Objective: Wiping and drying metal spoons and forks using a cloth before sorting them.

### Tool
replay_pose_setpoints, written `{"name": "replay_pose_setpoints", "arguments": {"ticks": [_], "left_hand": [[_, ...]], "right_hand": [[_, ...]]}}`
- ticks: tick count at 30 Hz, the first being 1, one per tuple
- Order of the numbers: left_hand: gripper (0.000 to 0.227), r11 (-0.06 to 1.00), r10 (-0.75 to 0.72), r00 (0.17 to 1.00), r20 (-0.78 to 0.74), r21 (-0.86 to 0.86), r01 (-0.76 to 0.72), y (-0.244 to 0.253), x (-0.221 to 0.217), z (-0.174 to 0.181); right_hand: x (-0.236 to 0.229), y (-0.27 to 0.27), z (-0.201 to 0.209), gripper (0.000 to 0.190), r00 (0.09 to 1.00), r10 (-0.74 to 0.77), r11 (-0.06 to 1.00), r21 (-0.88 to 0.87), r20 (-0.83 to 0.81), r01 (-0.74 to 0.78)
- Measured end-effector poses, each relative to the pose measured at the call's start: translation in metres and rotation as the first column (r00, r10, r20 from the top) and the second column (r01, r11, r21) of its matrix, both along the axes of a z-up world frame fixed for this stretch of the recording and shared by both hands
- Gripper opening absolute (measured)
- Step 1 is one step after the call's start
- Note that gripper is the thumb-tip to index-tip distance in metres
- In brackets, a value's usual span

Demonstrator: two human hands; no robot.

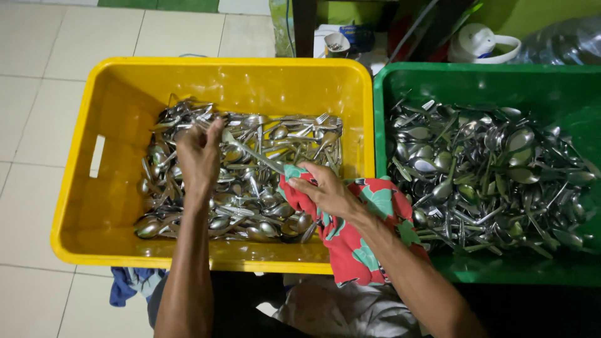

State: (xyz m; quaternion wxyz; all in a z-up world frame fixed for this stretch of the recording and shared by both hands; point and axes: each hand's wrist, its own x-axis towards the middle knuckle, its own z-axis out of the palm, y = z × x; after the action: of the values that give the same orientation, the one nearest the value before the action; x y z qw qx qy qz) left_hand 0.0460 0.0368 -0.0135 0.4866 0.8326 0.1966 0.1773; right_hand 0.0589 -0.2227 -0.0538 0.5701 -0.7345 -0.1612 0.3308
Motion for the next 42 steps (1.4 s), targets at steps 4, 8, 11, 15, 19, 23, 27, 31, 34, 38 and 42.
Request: {"name": "replay_pose_setpoints", "arguments": {"ticks": [4, 8, 11, 15, 19, 23, 27, 31, 34, 38, 42], "left_hand": [[0.029, 0.964, -0.062, 0.998, 0.029, -0.258, 0.067, -0.026, -0.002, -0.009], [0.028, 0.831, -0.206, 0.97, 0.13, -0.5, 0.244, -0.06, -0.011, -0.005], [0.031, 0.872, -0.174, 0.984, 0.044, -0.458, 0.174, -0.056, -0.016, 0.022], [0.034, 0.87, -0.333, 0.943, -0.007, -0.389, 0.304, -0.073, -0.024, 0.007], [0.034, 0.877, -0.449, 0.891, -0.075, -0.227, 0.423, -0.089, -0.029, 0.002], [0.029, 0.868, -0.493, 0.861, -0.125, -0.135, 0.477, -0.096, -0.034, -0.005], [0.033, 0.872, -0.485, 0.849, -0.211, -0.198, 0.449, -0.102, -0.042, 0.019], [0.036, 0.94, -0.333, 0.892, -0.305, -0.176, 0.291, -0.102, -0.044, 0.033], [0.029, 0.958, -0.278, 0.937, -0.213, -0.139, 0.252, -0.097, -0.041, 0.016], [0.024, 0.963, -0.267, 0.96, -0.085, -0.06, 0.263, -0.101, -0.042, 0.004], [0.023, 0.954, -0.299, 0.954, -0.004, -0.014, 0.299, -0.104, -0.037, 0.011]], "right_hand": [[-0.002, 0.003, 0.004, 0.084, 1.0, -0.006, 1.0, -0.024, -0.008, 0.006], [-0.009, 0.003, 0.034, 0.018, 0.992, 0.002, 0.924, 0.378, 0.128, -0.05], [-0.012, 0.003, -0.007, 0.029, 0.919, -0.322, 0.941, 0.183, 0.225, 0.285], [0.01, 0.011, 0.012, 0.041, 0.764, -0.355, 0.935, 0.186, 0.539, 0.303], [0.018, 0.028, -0.007, 0.036, 0.334, -0.336, 0.933, 0.265, 0.881, 0.242], [0.043, 0.026, -0.018, 0.028, 0.012, -0.158, 0.923, 0.144, 0.987, 0.356], [0.054, 0.018, -0.012, 0.022, 0.077, -0.329, 0.865, 0.267, 0.941, 0.425], [0.044, 0.005, -0.004, 0.028, 0.252, -0.422, 0.866, 0.304, 0.871, 0.398], [0.024, 0.023, 0.003, 0.029, 0.259, -0.4, 0.891, 0.307, 0.879, 0.333], [0.017, 0.031, -0.019, 0.027, 0.13, -0.124, 0.967, 0.091, 0.984, 0.237], [0.029, 0.029, -0.013, 0.03, 0.172, -0.218, 0.944, 0.163, 0.961, 0.287]]}}
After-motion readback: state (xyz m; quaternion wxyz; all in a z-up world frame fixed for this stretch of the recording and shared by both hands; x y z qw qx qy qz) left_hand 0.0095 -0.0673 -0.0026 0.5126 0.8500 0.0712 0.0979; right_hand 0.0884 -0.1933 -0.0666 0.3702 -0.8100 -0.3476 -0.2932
